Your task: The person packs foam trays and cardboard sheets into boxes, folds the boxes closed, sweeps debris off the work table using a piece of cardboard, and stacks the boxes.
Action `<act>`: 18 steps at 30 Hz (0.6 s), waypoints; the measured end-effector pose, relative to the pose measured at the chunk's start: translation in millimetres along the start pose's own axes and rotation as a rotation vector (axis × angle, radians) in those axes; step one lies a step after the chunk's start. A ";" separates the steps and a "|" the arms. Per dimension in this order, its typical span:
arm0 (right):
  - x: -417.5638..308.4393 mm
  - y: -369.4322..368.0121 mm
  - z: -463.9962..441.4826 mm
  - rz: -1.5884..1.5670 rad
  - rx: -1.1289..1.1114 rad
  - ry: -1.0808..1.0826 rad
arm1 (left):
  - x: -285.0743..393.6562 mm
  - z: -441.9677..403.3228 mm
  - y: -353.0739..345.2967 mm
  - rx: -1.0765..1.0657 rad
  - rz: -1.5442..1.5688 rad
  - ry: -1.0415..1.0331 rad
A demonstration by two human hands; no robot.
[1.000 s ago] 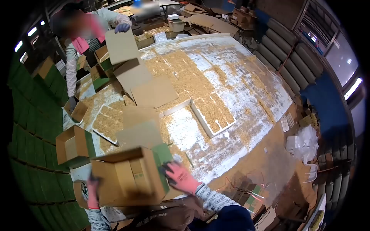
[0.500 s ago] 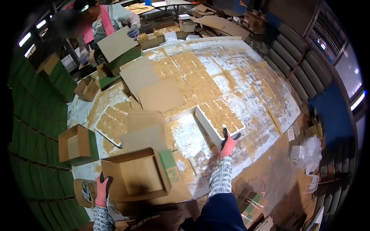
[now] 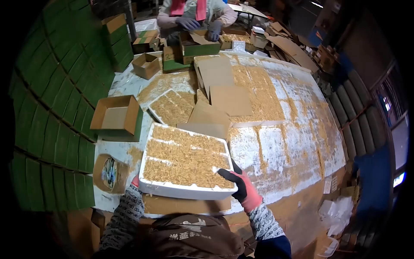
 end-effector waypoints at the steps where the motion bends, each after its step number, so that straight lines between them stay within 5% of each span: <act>1: -1.2 -5.1 -10.5 0.008 -0.016 0.012 | 12.0 3.1 -2.0 0.252 0.268 0.248; 3: 35.2 -16.5 -22.2 -0.706 0.132 -0.534 | -12.1 -27.7 12.6 0.055 -0.368 0.308; 4: 37.1 -15.6 -24.0 -0.625 0.099 -0.556 | -6.4 -16.0 28.6 0.341 -0.580 0.152; 5: 52.1 -23.3 -21.6 -1.010 0.157 -0.436 | 28.1 -11.8 3.9 0.359 -0.635 0.172; 9: 81.3 -56.5 -13.2 0.305 -0.105 -0.432 | 37.6 -14.3 -23.4 0.258 -0.646 0.156; 11: 92.3 -70.3 -26.0 0.592 -0.225 -0.331 | 55.2 -9.2 -47.2 0.101 -1.190 0.366; 13: 96.3 -89.4 -35.4 0.944 -0.371 -0.351 | 50.1 -9.5 -49.2 0.095 -1.231 0.333; 18: 105.5 -116.9 -64.7 0.910 -0.695 -0.309 | 51.4 -1.5 -24.4 0.111 -1.022 0.222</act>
Point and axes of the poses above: each hand's wrist, its own z-axis away from the middle knuckle, its own y-axis out of the back of the hand, x = y × z, the point moved 8 cm from there along -z, towards the middle knuckle, and after that the axes turned 2 degrees about z, right-handed, at the moved point
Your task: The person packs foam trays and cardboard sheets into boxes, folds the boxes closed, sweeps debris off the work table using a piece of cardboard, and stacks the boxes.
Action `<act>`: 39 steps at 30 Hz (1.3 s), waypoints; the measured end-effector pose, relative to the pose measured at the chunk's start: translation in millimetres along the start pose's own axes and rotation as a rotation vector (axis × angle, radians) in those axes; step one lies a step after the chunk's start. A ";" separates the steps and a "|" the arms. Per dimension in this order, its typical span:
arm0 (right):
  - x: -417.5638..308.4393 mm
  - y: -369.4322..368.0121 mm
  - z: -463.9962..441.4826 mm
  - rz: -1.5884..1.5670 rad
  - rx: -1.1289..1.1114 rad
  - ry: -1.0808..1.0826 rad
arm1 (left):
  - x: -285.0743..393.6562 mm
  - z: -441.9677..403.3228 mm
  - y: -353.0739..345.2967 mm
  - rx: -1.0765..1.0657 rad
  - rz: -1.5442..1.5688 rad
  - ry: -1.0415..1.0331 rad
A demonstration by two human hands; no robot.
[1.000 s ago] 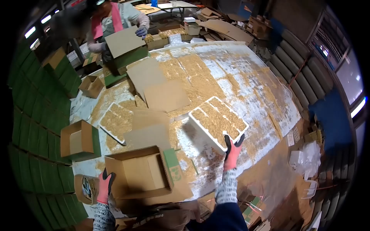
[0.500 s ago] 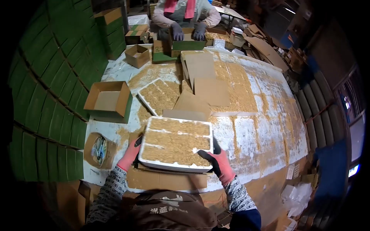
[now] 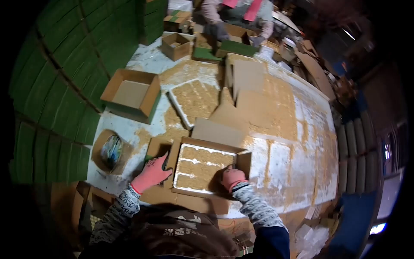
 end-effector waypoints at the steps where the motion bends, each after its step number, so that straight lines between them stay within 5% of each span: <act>1: -1.3 24.1 -2.5 -0.017 -0.089 0.149 | -4.7 7.5 12.3 0.032 -0.004 0.048; 2: 6.9 56.2 -6.8 -0.068 0.053 0.184 | -1.9 16.0 21.6 0.022 0.055 0.039; 3: 15.4 93.1 -0.6 -0.821 0.000 0.189 | -4.0 24.0 28.6 0.015 0.114 0.033; 5: 34.5 135.0 -25.3 -1.333 0.264 0.207 | -36.6 37.2 32.2 0.073 0.294 0.072; 7: 37.6 145.3 -62.4 -0.893 0.590 0.243 | -91.5 48.0 64.2 0.157 0.381 0.233; 9: 47.2 65.7 -133.9 -0.059 0.699 0.275 | -137.3 50.2 121.4 0.583 0.148 0.173; 10: 29.5 66.0 -130.9 0.136 0.460 0.061 | -154.4 54.2 143.8 0.689 -0.245 0.245; 11: 25.0 70.3 -133.3 0.156 0.574 0.114 | -166.9 62.4 157.9 0.776 -0.643 0.315; 12: 37.2 60.9 -149.6 0.052 0.516 0.093 | -191.3 65.7 157.0 0.789 -0.642 0.327; 14: 56.4 45.1 -180.8 -0.044 0.311 0.154 | -264.4 60.7 128.8 0.368 -0.659 0.547; 17: 40.9 48.1 -151.5 -0.083 0.184 0.240 | -301.4 61.8 127.3 0.508 -0.556 0.574; 20: 28.5 99.0 -109.6 -0.138 0.726 0.169 | -261.0 72.1 134.6 0.621 -0.516 0.496; 23: 29.9 71.1 -132.9 -0.081 0.631 0.133 | -251.4 77.0 149.1 0.702 -0.388 0.495; 27: 36.5 72.9 -170.5 -0.088 0.395 0.062 | -246.9 88.3 151.4 0.533 -0.315 0.708; 29: 27.4 84.1 -170.4 -0.117 0.300 0.202 | -197.4 91.3 159.3 0.858 -0.405 0.334; 31: 23.6 85.6 -148.9 0.028 0.298 0.289 | -60.6 93.1 152.0 0.967 -0.285 -0.171; 33: 36.8 74.1 -144.5 0.069 0.360 0.287 | 5.4 50.9 68.9 0.054 -0.469 -0.068; 35: 25.4 123.4 -69.3 0.229 0.849 0.330 | 34.5 55.1 34.6 0.051 -0.666 -0.273; 37: -10.0 178.9 26.5 -0.027 0.968 0.171 | 68.3 65.4 1.4 0.165 -1.084 -0.640; 39: -63.0 169.8 89.7 -0.029 0.823 0.472 | 70.9 71.0 33.0 0.155 -0.671 -0.482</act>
Point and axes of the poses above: each hand's wrist, its own z-axis away from the middle knuckle, its own y-axis out of the back of the hand, x = y × z, the point moved 8 cm from there along -z, towards the middle knuckle, and after that the axes turned 2 degrees about z, right-handed, at the moved point
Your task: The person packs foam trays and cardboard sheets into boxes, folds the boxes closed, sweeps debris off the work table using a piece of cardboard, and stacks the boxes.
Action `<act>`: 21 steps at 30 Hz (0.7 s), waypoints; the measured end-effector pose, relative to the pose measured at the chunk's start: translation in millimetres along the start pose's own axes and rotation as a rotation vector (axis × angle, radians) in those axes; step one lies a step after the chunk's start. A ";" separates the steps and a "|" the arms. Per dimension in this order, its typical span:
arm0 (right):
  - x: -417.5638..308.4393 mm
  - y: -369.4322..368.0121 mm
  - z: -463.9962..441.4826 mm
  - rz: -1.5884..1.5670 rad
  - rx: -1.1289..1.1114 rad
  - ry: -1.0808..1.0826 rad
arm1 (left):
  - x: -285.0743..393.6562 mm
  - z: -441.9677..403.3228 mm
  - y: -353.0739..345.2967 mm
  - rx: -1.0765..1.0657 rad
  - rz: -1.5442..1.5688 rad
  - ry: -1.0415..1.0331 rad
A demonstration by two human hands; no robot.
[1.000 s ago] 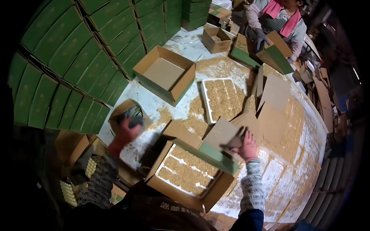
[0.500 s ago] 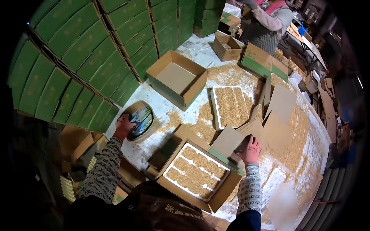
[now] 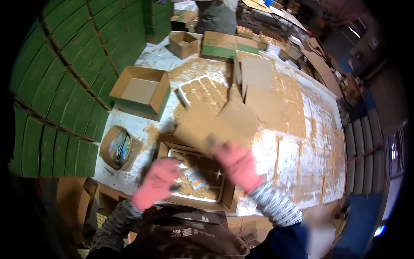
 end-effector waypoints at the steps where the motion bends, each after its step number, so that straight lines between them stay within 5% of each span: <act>1: -39.2 -6.0 15.1 -0.061 -0.100 0.129 | -16.9 4.3 13.2 0.041 0.155 0.153; 5: -94.6 -131.0 76.0 -0.170 -0.534 0.159 | -66.4 42.5 -35.3 0.166 0.373 0.492; 6: -93.0 -141.1 76.1 -0.353 -0.612 0.095 | -74.4 48.7 -50.1 0.277 0.734 0.570; 7: -81.4 -126.3 77.7 -0.466 -0.519 0.054 | -81.2 55.4 -59.6 0.377 1.097 0.638; 8: -62.0 -103.8 84.7 -0.580 -0.425 0.011 | -83.2 58.1 -57.3 0.371 1.089 0.631; 10: -4.2 -63.5 98.6 -1.119 -0.591 -0.538 | -78.8 53.2 -38.3 0.308 0.500 0.501; 11: 42.1 -43.9 106.7 -0.961 -0.212 -0.677 | -70.2 45.4 -41.6 0.185 0.515 0.448; 12: 56.3 -51.1 115.1 -0.935 -0.147 -0.795 | -66.8 41.7 -44.4 0.172 0.523 0.456; 13: 69.8 -57.6 124.4 -0.912 -0.075 -0.912 | -45.7 26.9 -50.0 0.052 0.391 0.224; 15: 55.3 -178.9 133.4 -1.284 -0.356 -0.937 | -8.2 13.7 -84.1 -0.174 0.179 -0.167; 16: 35.8 -199.8 119.0 -1.151 -0.319 -0.831 | -9.5 14.4 -82.8 -0.170 0.182 -0.154; 17: 35.7 -233.7 127.3 -0.941 0.117 -0.754 | -21.4 10.6 -80.4 -0.176 0.214 -0.047; 19: 28.2 -214.8 132.2 -1.288 -0.099 -1.061 | -62.2 24.5 -93.4 -0.145 0.431 0.284; 21: 36.9 -218.0 137.1 -1.253 -0.009 -0.903 | -76.8 55.4 -172.3 -0.040 1.194 0.578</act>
Point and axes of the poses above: each hand's wrist, its own z-axis away from the middle knuckle, its own y-axis out of the back of the hand, x = y × z, the point moved 8 cm from there along -z, towards the middle knuckle, and after that the axes turned 2 degrees about z, right-handed, at the moved point
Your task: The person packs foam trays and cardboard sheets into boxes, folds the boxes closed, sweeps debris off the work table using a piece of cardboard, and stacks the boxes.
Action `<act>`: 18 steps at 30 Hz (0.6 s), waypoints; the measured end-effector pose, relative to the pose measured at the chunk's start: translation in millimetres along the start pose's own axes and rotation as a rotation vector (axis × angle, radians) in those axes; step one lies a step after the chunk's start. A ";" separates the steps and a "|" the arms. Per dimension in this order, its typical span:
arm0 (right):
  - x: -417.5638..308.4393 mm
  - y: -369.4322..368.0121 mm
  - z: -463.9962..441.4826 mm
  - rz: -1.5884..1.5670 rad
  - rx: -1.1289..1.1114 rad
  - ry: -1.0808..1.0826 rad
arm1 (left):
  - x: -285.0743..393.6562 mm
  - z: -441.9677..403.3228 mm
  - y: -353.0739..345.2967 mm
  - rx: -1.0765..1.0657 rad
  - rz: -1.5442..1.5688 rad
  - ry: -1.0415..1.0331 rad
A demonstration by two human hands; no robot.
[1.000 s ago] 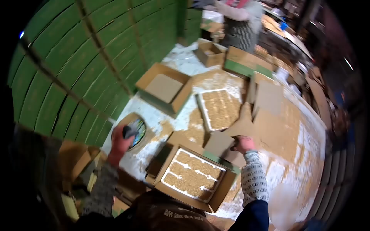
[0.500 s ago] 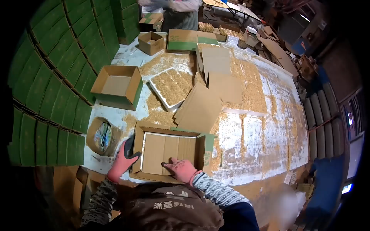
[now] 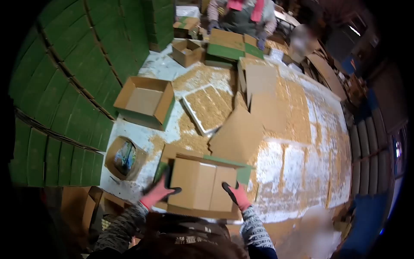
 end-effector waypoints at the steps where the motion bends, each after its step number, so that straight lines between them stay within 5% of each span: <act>1: 3.6 2.0 -3.1 0.106 -0.118 -0.073 | -16.8 6.6 -24.3 -0.048 0.527 0.305; 3: 17.2 9.3 -8.3 0.233 -0.235 -0.123 | 22.1 6.9 -25.7 -0.036 0.833 0.368; 4: 5.3 13.7 -9.8 0.286 -0.204 0.166 | 7.5 -1.6 -24.6 -0.024 0.902 0.418; 8: -116.5 -10.4 -43.0 -0.390 -0.139 -0.056 | 22.7 -60.4 43.4 -0.016 1.059 0.596; 9: -126.7 -17.1 -57.2 -0.650 -0.108 -0.103 | -0.7 -103.8 102.9 -0.007 0.524 0.139; 11: -171.9 -29.6 -94.4 -0.740 0.025 0.091 | -5.5 -114.4 207.7 0.470 0.648 -0.065; 13: -152.5 -30.5 -158.8 -0.716 0.023 0.283 | -20.1 -129.1 297.8 0.734 0.696 -0.184; 15: -165.5 -45.4 -196.9 -0.766 -0.064 0.299 | -33.1 -144.6 343.8 0.738 0.745 -0.301; 17: -169.5 -52.2 -229.1 -0.294 0.126 0.569 | -26.5 -165.6 375.1 0.723 0.782 -0.425; 18: -179.7 -76.7 -235.1 -0.528 0.006 0.238 | -53.0 -192.8 368.6 0.422 0.773 -0.472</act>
Point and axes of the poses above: each hand's wrist, its own z-axis away from the middle knuckle, its own y-axis out of the back of the hand, x = y × z, the point moved 8 cm from there along -z, towards the middle knuckle, and after that the axes turned 2 degrees about z, right-handed, at the moved point
